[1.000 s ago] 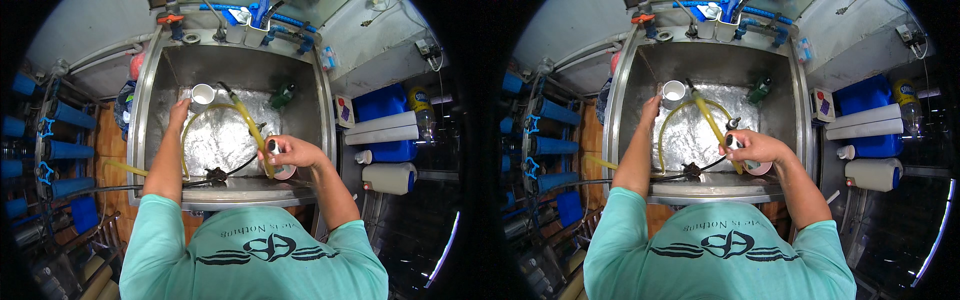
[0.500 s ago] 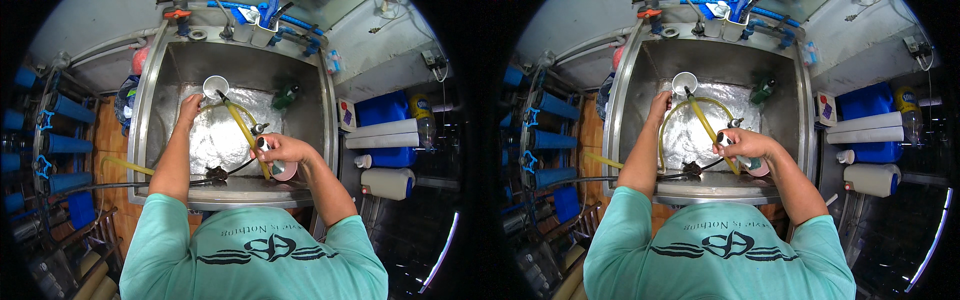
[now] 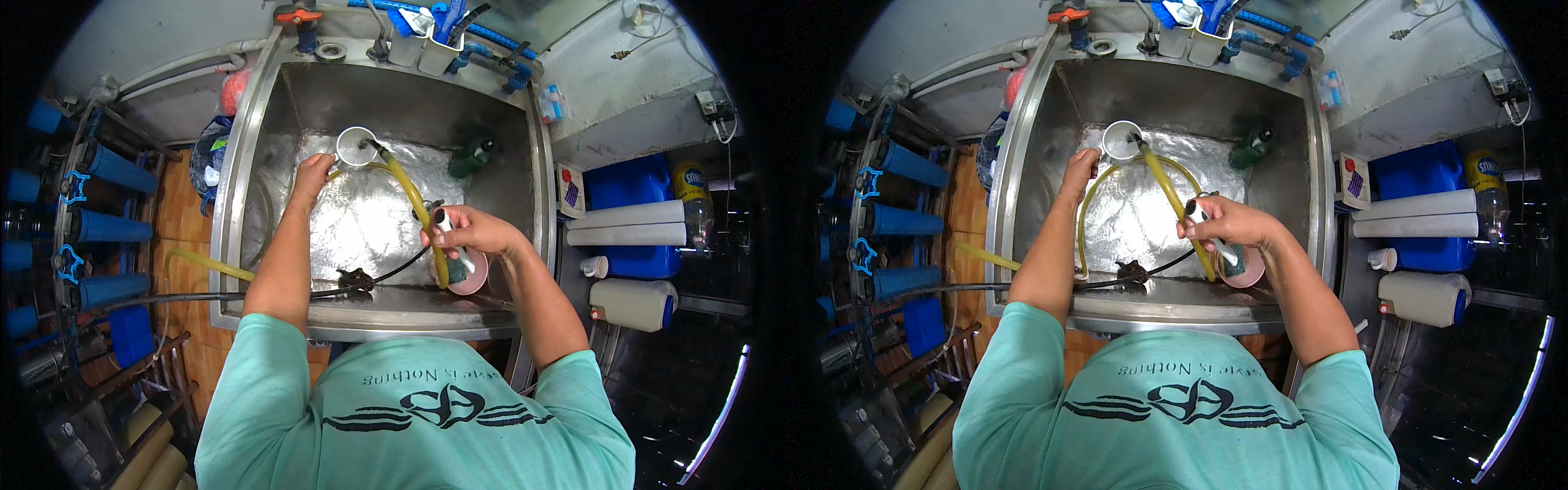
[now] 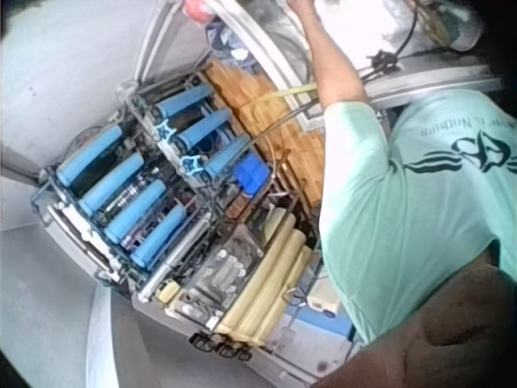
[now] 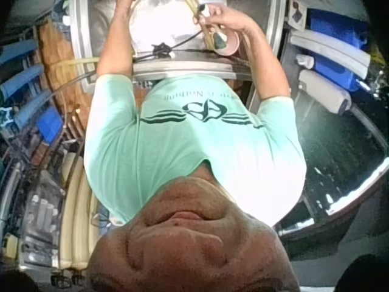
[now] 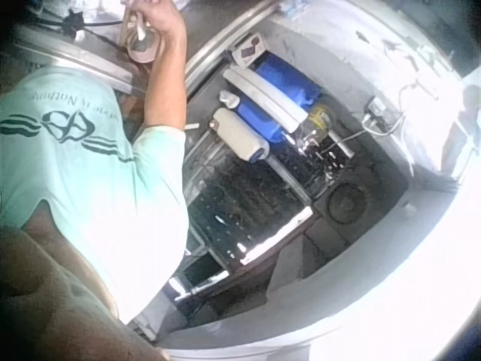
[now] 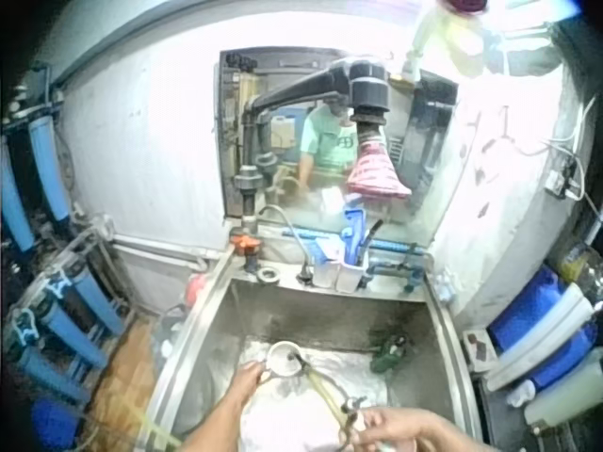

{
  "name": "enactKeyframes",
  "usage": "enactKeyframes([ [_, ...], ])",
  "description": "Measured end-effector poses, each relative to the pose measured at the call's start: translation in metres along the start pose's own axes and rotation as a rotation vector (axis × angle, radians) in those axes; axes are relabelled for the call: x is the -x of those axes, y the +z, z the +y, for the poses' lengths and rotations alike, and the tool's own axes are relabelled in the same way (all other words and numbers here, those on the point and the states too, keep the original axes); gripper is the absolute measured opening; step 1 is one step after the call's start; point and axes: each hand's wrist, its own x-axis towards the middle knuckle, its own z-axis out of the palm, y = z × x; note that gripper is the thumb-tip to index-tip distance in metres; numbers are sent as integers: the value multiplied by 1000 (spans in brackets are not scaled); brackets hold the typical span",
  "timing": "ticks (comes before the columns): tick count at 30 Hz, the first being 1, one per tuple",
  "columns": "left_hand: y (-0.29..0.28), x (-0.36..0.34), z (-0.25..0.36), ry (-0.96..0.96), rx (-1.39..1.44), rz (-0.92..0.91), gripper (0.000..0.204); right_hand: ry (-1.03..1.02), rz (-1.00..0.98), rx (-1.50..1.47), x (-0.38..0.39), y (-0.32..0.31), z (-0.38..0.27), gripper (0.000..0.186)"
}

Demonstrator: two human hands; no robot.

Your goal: The person walks to a sink area, fills a white mug with water from a hose, and uses a digital water quality meter to test the water. They repeat the fill and test cycle multiple times, rinsing the mug between measurements.

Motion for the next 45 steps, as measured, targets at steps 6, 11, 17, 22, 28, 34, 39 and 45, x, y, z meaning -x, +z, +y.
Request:
enactKeyframes([
  [6, 1, 3, 1, 10, -39, -2, 20, 1, -3, 33, -4, -1, -9, 17],
  [11, 0, 4, -1, -1, -84, -12, 21, 82, 0, 136, -6, 0, -15, 19],
  [17, 1, 5, 16, 279, -542, 96, 30, -22, 125, 190, 36, -9, -23, 22],
  [22, -6, 15, 64, 715, -1393, 122, 23, -102, 276, 68, 76, -18, -19, 17],
  [28, -12, 24, 134, 1189, -1609, 140, 17, -113, 242, 52, 80, -15, 0, 15],
  [34, -8, 38, 186, 1398, -1645, 124, 17, -98, 217, 68, 77, -15, 3, 18],
  [39, -4, 49, 207, 1466, -1639, 135, 17, -126, 211, 70, 81, -13, 5, 17],
  [45, -10, 23, 176, 1130, -1161, 287, 22, -142, 176, 63, 87, -6, -2, 15],
])
